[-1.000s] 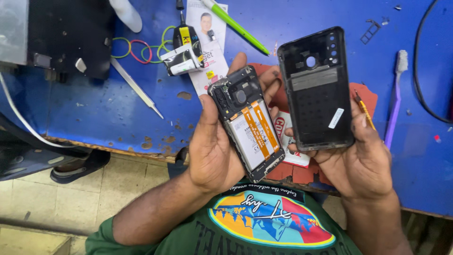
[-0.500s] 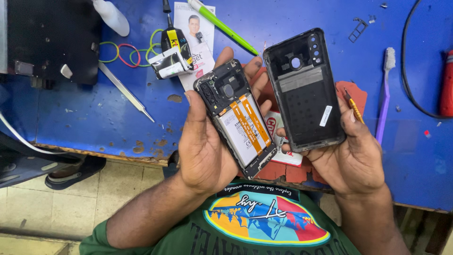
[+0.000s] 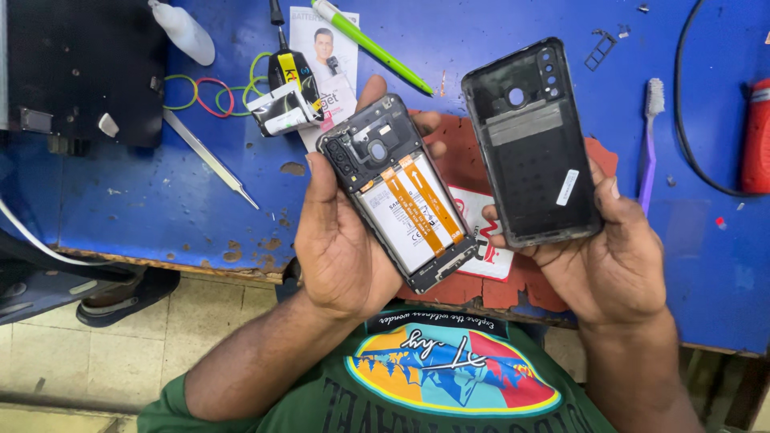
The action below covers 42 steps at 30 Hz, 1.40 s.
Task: The person reassembles a disassembled smartphone by aligning and snapping the back cover onto the main body. They then use a small tool to press along the edges to ensure the cover is sealed and wipe the device with a cloth.
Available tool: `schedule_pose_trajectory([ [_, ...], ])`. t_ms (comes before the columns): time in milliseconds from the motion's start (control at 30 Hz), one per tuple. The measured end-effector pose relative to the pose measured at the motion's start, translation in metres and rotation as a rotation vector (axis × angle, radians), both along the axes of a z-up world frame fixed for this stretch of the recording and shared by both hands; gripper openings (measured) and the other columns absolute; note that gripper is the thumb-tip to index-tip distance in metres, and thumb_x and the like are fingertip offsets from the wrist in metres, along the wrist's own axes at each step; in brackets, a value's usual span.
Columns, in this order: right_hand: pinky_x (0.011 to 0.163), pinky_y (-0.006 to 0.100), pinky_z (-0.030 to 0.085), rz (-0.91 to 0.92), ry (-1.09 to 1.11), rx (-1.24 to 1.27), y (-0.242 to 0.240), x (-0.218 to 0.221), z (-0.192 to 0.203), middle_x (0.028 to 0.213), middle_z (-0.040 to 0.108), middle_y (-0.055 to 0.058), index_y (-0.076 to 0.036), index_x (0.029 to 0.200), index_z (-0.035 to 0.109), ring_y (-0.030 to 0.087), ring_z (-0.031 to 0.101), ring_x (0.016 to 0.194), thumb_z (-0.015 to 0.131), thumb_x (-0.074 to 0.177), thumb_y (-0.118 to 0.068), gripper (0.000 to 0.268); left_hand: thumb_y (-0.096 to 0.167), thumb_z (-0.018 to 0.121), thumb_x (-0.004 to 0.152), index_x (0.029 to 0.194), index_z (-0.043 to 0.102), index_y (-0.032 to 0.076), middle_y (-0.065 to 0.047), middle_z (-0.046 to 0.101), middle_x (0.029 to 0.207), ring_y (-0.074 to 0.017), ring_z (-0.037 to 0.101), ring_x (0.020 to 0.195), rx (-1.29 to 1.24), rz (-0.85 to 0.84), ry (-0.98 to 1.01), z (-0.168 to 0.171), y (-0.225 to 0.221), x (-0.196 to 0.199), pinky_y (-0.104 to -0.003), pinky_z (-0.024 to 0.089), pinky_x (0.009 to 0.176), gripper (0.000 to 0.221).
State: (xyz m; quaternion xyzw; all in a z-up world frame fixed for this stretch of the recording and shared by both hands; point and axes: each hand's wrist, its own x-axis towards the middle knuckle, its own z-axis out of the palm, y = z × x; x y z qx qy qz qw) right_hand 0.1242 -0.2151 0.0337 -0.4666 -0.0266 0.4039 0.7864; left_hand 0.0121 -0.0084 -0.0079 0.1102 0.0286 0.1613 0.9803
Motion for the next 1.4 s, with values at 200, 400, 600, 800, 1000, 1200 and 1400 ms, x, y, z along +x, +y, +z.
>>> schedule_pose_trajectory([
  [200,0.103,0.063,0.053,-0.007,-0.008,-0.008,-0.013,0.009,0.0,0.153,0.051,0.028,0.0,0.162,0.033,0.045,0.06,0.127,0.037,0.117,-0.041,0.061,0.055,0.035,0.118,0.17,0.018,0.009,-0.021,0.048,0.145,-0.0267,0.053,0.13,-0.058,-0.026,-0.052,0.0,-0.003,0.004,-0.042,0.041,0.122,0.072],
  [400,0.097,0.058,0.053,0.014,-0.059,-0.088,-0.012,0.016,0.0,0.15,0.053,0.03,0.002,0.161,0.037,0.048,0.062,0.122,0.037,0.111,-0.044,0.067,0.056,0.032,0.116,0.17,0.019,0.01,-0.024,0.046,0.152,-0.0314,0.05,0.139,-0.058,-0.038,-0.012,0.004,-0.005,0.008,-0.047,0.037,0.125,0.072],
  [600,0.103,0.045,0.055,0.031,-0.256,-0.254,-0.005,0.02,0.021,0.145,0.058,0.029,0.01,0.161,0.033,0.037,0.065,0.118,0.044,0.106,-0.043,0.077,0.055,0.032,0.11,0.17,0.021,0.012,-0.024,0.041,0.16,-0.0367,0.041,0.151,-0.117,-0.053,0.055,0.008,-0.006,0.013,-0.053,0.031,0.13,0.074],
  [800,0.087,0.03,0.052,0.086,-0.494,-0.411,-0.004,0.026,0.032,0.131,0.066,0.021,0.013,0.164,0.038,0.022,0.068,0.105,0.048,0.109,-0.042,0.078,0.055,0.034,0.11,0.169,0.021,0.012,-0.024,0.039,0.161,-0.0375,0.039,0.152,-0.133,-0.071,0.034,0.006,-0.011,0.016,-0.052,0.031,0.13,0.074],
  [1000,0.079,0.026,0.048,0.095,-0.552,-0.458,-0.002,0.026,0.033,0.111,0.071,0.017,0.011,0.164,0.047,0.015,0.062,0.09,0.052,0.112,-0.035,0.069,0.056,0.033,0.111,0.17,0.021,0.015,-0.019,0.043,0.158,-0.038,0.042,0.149,-0.145,-0.077,0.014,0.0,-0.011,0.018,-0.052,0.034,0.127,0.073],
  [1200,0.111,0.028,0.045,0.11,-0.872,-0.688,0.014,0.018,0.039,0.139,0.063,0.011,0.006,0.148,0.05,0.014,0.06,0.124,0.052,0.102,-0.017,0.052,0.057,0.033,0.111,0.17,0.019,0.018,-0.018,0.044,0.155,-0.0377,0.047,0.142,-0.185,-0.042,-0.015,-0.007,-0.015,0.022,-0.053,0.04,0.119,0.072],
  [1400,0.106,0.028,0.043,0.214,-1.084,-0.777,0.031,-0.005,0.047,0.142,0.059,0.015,0.001,0.15,0.054,0.018,0.057,0.123,0.063,0.099,-0.013,0.053,0.058,0.033,0.117,0.171,0.017,0.017,-0.016,0.046,0.15,-0.0299,0.049,0.136,-0.2,0.006,-0.1,-0.009,-0.021,0.025,-0.05,0.038,0.124,0.069],
])
